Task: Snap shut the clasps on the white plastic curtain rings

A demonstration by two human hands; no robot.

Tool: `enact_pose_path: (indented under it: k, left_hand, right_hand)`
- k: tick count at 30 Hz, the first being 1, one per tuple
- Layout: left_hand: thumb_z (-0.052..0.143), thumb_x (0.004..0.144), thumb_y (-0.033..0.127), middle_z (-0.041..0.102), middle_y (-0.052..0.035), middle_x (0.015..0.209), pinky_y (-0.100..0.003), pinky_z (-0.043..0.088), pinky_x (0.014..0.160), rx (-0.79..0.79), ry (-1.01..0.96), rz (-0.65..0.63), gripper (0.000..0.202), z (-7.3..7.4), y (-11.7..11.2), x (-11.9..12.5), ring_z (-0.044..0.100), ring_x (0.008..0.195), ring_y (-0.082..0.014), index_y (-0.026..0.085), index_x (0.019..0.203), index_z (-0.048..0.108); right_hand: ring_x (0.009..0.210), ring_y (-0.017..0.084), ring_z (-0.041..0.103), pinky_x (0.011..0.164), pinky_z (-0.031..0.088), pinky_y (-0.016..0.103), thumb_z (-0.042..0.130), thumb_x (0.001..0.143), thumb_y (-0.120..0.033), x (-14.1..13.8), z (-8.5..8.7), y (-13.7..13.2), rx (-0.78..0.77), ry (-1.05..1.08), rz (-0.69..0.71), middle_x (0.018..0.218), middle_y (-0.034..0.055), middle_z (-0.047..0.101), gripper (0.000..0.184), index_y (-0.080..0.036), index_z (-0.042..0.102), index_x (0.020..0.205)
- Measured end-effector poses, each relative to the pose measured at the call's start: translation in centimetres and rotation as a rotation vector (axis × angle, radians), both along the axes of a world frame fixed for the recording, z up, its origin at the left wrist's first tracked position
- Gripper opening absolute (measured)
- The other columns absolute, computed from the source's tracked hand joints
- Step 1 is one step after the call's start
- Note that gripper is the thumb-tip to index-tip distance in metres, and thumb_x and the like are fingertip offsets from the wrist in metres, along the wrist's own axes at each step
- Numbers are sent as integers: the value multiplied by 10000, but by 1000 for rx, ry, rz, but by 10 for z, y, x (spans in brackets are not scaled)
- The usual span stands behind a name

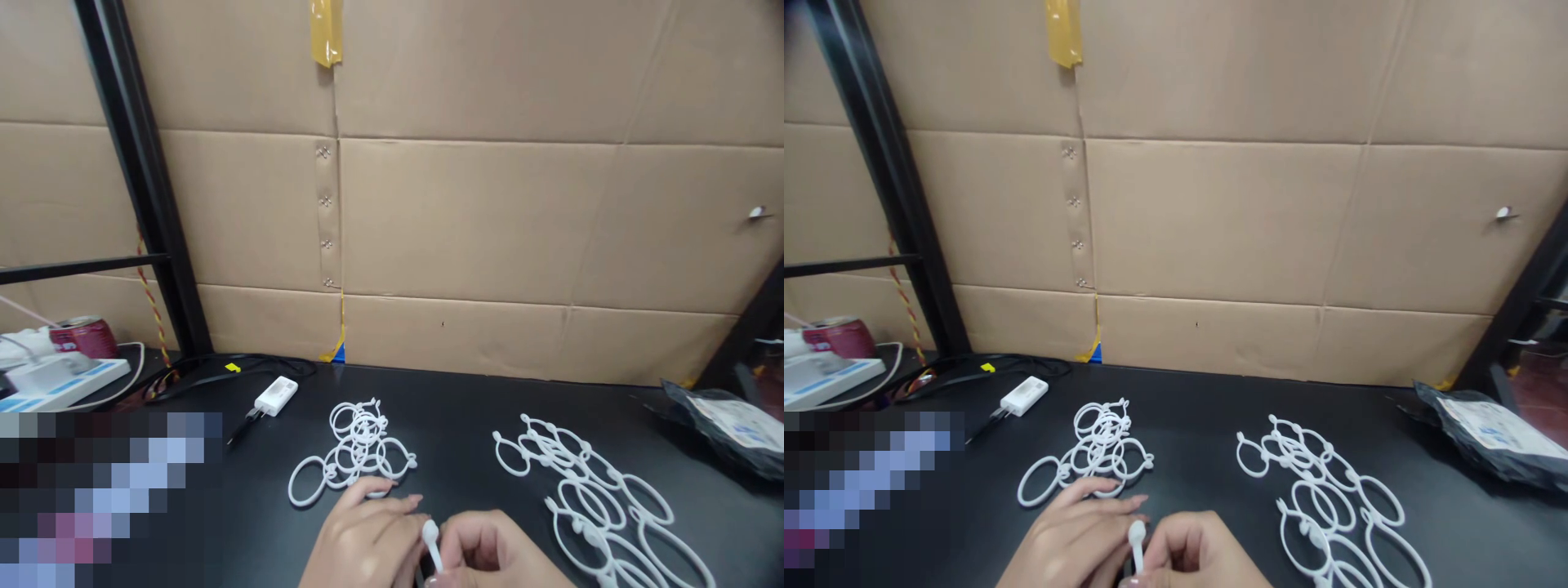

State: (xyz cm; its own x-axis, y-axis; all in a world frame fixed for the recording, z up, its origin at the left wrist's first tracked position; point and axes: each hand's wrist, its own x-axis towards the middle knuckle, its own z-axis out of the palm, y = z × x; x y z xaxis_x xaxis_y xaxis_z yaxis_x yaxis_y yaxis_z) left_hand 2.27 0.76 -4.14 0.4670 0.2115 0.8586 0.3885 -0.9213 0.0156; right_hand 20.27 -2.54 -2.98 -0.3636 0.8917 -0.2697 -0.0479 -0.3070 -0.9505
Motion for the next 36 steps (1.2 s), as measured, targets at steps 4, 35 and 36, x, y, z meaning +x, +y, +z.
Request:
enact_pose_path:
  k: [4, 35, 36]
  left_hand:
    - [433, 828, 8, 774, -34, 693, -260, 566, 715, -29, -41, -3, 278, 5, -2, 3, 749, 611, -139, 149, 731, 652]
    - [346, 608, -119, 569, -218, 1315, -492, 529, 858, -89, 479, 649, 704, 14, 37, -42, 498, 1247, -362, 48, 1259, 555]
    - [344, 617, -122, 533, -216, 1353, -499, 507, 899, -100, 476, 650, 722, 14, 33, -40, 454, 1284, -355, 51, 1295, 522]
  right_hand:
    - [482, 48, 329, 476, 222, 201, 897, 488, -369, 0, -4, 3, 28, 32, 44, 500, -89, 466, 417, -169, 537, 551]
    - [627, 208, 545, 611, 414, 372, 665, 679, -285, 126, 8, 61, 557, -1107, -439, 704, 9, 497, 67, -218, 669, 676]
    - [616, 210, 545, 596, 410, 372, 674, 669, -291, 126, 7, 61, 557, -1120, -439, 697, 10, 500, 72, -220, 672, 666]
